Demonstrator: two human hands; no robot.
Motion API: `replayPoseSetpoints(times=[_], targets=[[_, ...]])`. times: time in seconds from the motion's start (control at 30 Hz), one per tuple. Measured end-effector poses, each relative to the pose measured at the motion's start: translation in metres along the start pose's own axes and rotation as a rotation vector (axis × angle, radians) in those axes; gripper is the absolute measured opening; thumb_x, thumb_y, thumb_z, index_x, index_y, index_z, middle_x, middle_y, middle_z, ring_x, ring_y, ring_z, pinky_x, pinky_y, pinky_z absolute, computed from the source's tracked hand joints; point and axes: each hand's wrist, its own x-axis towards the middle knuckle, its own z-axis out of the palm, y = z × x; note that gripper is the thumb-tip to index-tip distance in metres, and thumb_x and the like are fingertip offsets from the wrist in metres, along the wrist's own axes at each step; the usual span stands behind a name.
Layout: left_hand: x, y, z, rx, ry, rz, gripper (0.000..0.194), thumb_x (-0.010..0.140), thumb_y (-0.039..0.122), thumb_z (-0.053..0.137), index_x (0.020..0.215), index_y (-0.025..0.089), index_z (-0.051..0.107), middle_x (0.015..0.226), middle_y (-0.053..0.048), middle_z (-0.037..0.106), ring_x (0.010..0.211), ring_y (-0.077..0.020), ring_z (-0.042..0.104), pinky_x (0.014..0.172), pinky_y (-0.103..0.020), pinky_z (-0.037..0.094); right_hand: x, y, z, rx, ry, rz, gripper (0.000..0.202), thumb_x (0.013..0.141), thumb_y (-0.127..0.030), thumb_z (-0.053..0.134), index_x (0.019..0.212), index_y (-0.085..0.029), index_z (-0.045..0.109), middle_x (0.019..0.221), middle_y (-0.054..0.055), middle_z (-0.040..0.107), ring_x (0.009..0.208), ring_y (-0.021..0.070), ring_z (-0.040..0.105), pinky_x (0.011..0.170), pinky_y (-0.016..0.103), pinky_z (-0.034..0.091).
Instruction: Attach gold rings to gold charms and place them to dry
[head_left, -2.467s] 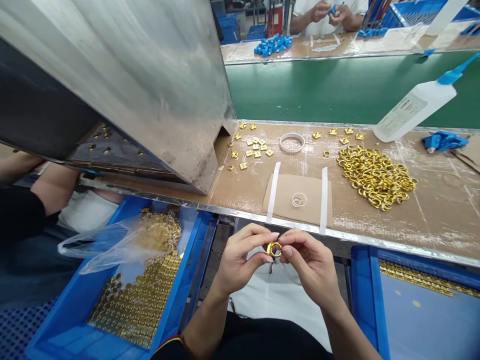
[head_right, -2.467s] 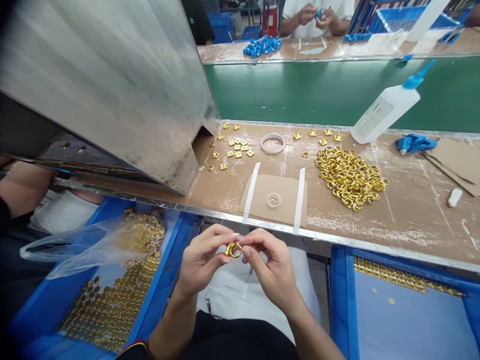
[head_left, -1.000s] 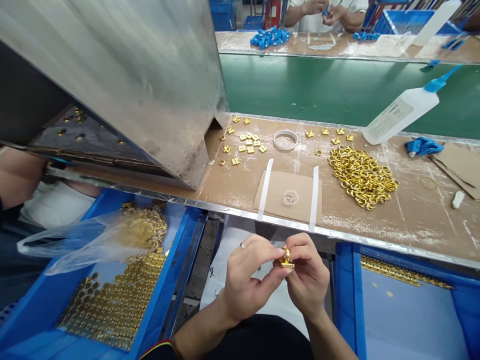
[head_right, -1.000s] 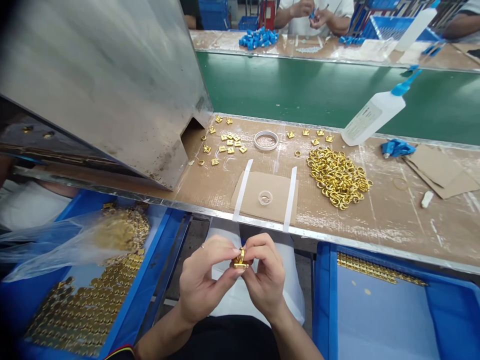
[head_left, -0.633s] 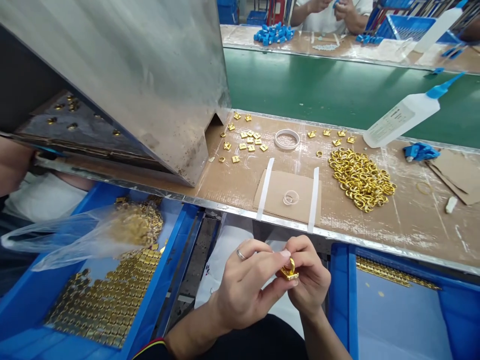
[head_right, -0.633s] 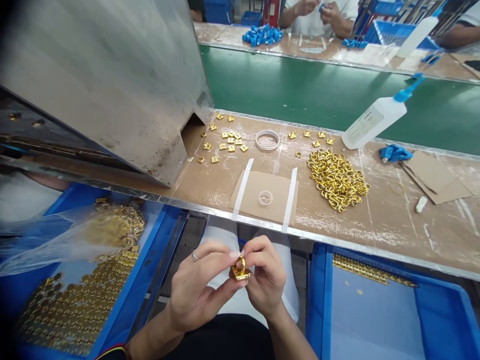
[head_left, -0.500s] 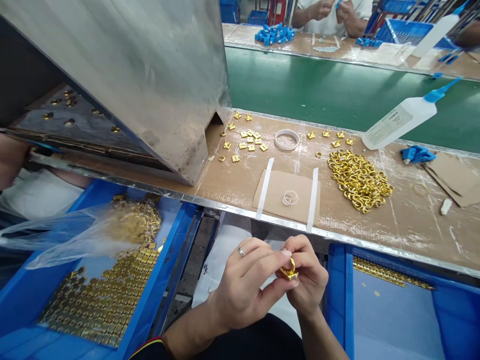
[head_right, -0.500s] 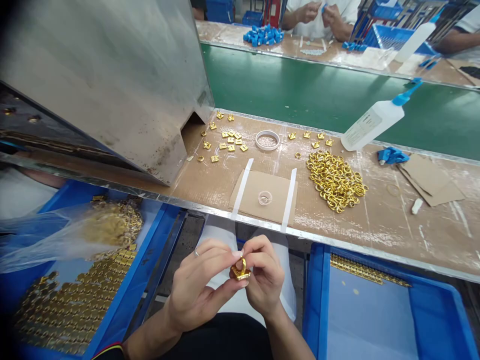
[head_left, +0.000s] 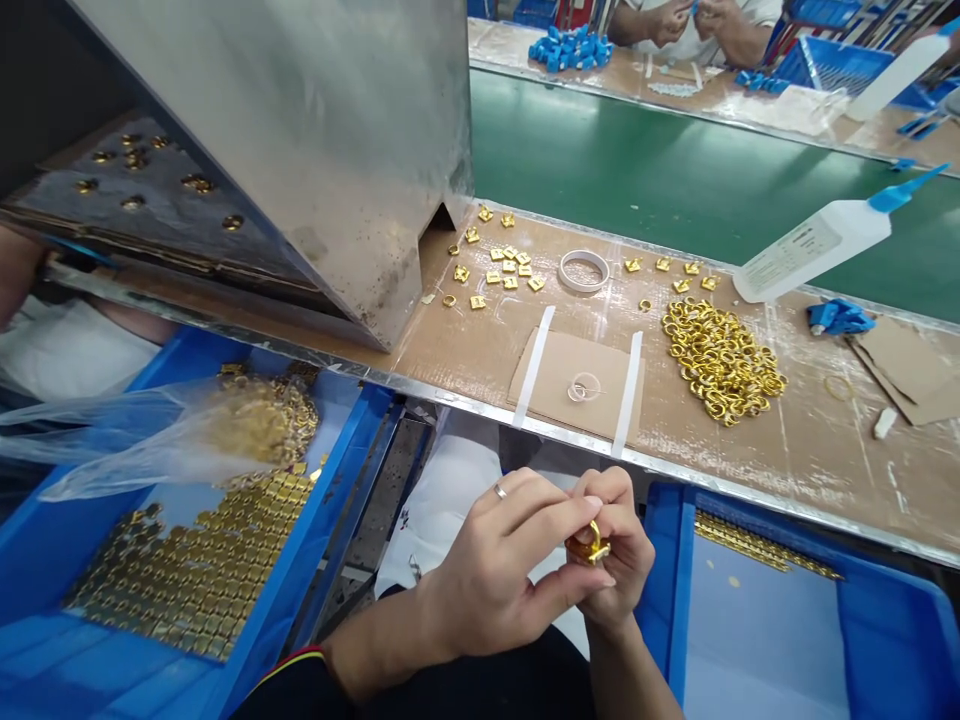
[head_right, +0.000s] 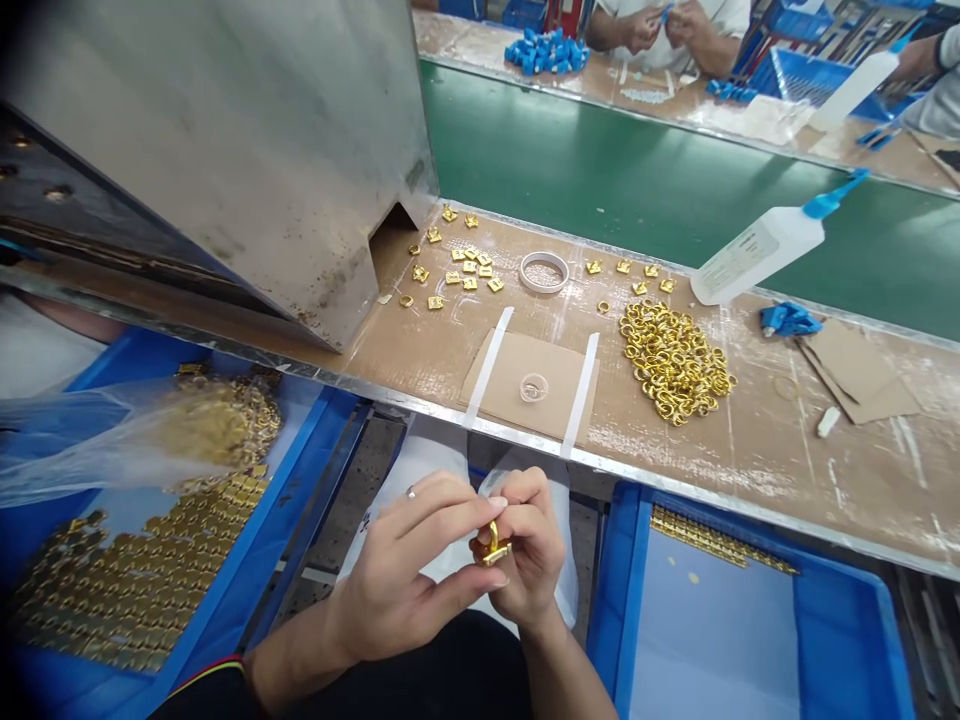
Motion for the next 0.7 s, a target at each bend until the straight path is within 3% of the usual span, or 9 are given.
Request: replayPoseSetpoints(times=[0.2,0.43,0.7], targets=[[-0.0025,0.0021,0.0055,-0.017,0.034,-0.012,0.036,0.100,0.039,0.059,0.128,0.016,0.058,0.088,-0.008,0.071,0.081,-0.0219,0.069,0.073,-0.036,0.058,-0.0015,-0.0019,-0.0008,-0.015,0.024,0.031,0.042,0.100,-0.060,0.052,0.077,-0.025,0.053,0.073,-0.002,0.037,0.059,0.0162,0.041,0.051,0.032,0.033],[0.0005,0.0013,0.0098,-0.022,0.051,0.018,0.035,0.100,0.040,0.058,0.125,0.016,0.058,0.085,-0.007,0.071,0.078,-0.0217,0.068,0.069,-0.035,0.056,-0.0002,-0.0050,0.0008,0.017,0.037,0.082,0.041,0.101,-0.055,0.054,0.074,-0.025,0.045,0.072,-0.003,0.031,0.059,0.0164,0.037,0.050,0.031,0.031],[0.0018,0.0003,0.0095,-0.044,0.052,-0.007,0.034,0.098,0.036,0.064,0.124,0.015,0.059,0.087,-0.008,0.073,0.078,-0.0206,0.068,0.069,-0.033,0.055,-0.0028,-0.0003,0.0071,0.301,0.016,0.202,0.042,0.094,-0.061,0.062,0.079,-0.026,0.046,0.074,-0.003,0.030,0.060,0.0164,0.032,0.049,0.028,0.031]])
